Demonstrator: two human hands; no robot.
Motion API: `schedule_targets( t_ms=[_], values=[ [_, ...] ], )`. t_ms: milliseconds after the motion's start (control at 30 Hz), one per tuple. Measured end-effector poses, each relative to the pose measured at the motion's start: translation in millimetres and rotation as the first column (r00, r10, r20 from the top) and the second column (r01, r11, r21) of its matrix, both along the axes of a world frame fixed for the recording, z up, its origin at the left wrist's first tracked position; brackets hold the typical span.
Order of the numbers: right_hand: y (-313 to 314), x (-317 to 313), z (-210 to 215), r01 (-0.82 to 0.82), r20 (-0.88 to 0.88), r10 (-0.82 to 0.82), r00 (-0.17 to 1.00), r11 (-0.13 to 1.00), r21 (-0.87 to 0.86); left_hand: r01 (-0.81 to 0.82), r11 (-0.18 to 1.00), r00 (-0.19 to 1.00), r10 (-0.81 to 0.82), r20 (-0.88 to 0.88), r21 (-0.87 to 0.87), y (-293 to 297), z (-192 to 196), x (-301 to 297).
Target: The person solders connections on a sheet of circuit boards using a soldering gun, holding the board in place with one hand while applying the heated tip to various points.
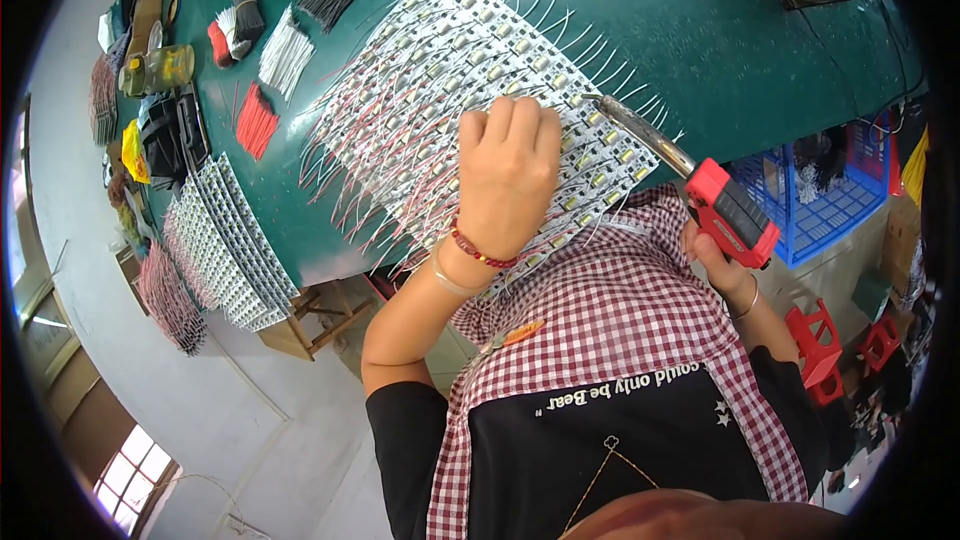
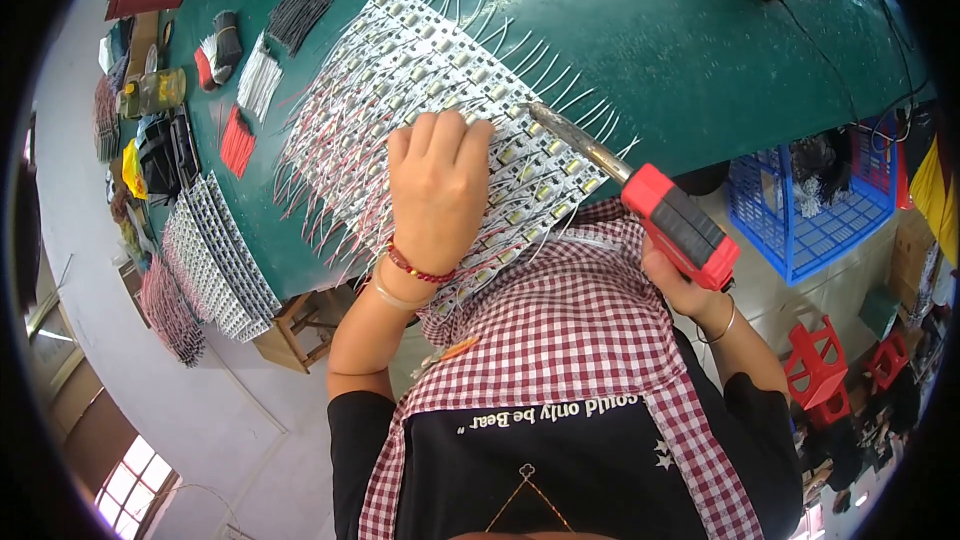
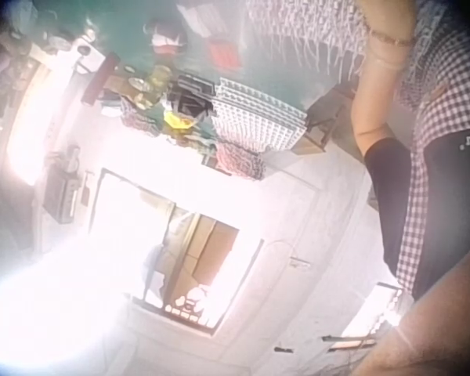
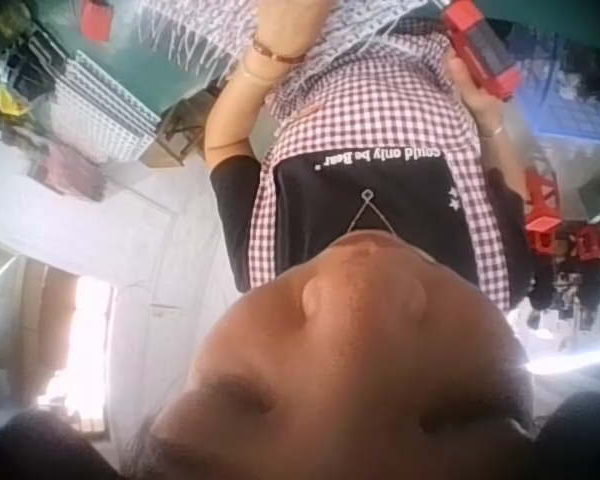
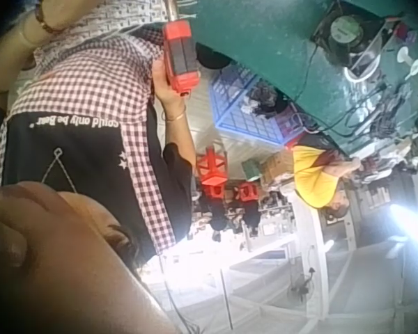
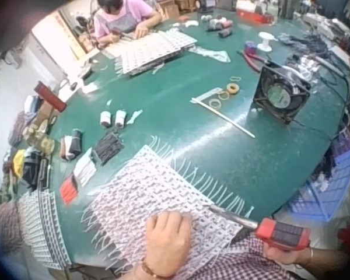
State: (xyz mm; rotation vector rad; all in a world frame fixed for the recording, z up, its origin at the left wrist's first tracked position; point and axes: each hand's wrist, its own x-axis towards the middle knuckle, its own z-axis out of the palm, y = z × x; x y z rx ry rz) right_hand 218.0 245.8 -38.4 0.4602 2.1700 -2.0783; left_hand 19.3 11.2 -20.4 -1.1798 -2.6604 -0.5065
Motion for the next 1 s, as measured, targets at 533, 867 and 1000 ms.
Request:
schedule_targets(
  t_ms=[533, 867, 1000],
  values=[
    [4, 4, 2, -0.105, -0.012, 0.108, 0.994, 0.982, 0.160, 0.052, 0.980, 0.991, -0.074, 0.113, 0.194, 0, -14, 16],
    [10, 18, -22, -0.134, -0.029, 0.146, 0.989, 0.959, 0.251, 0.030, 0.983, 0.995, -0.046, 0.087, 0.180, 6, -15, 20],
    [6, 9, -8, -0.157, -0.034, 0.173, 0.984, 0.949, 0.273, 0.027, 0.981, 0.994, -0.048, 0.103, 0.193, 6, -14, 17]
  ],
)
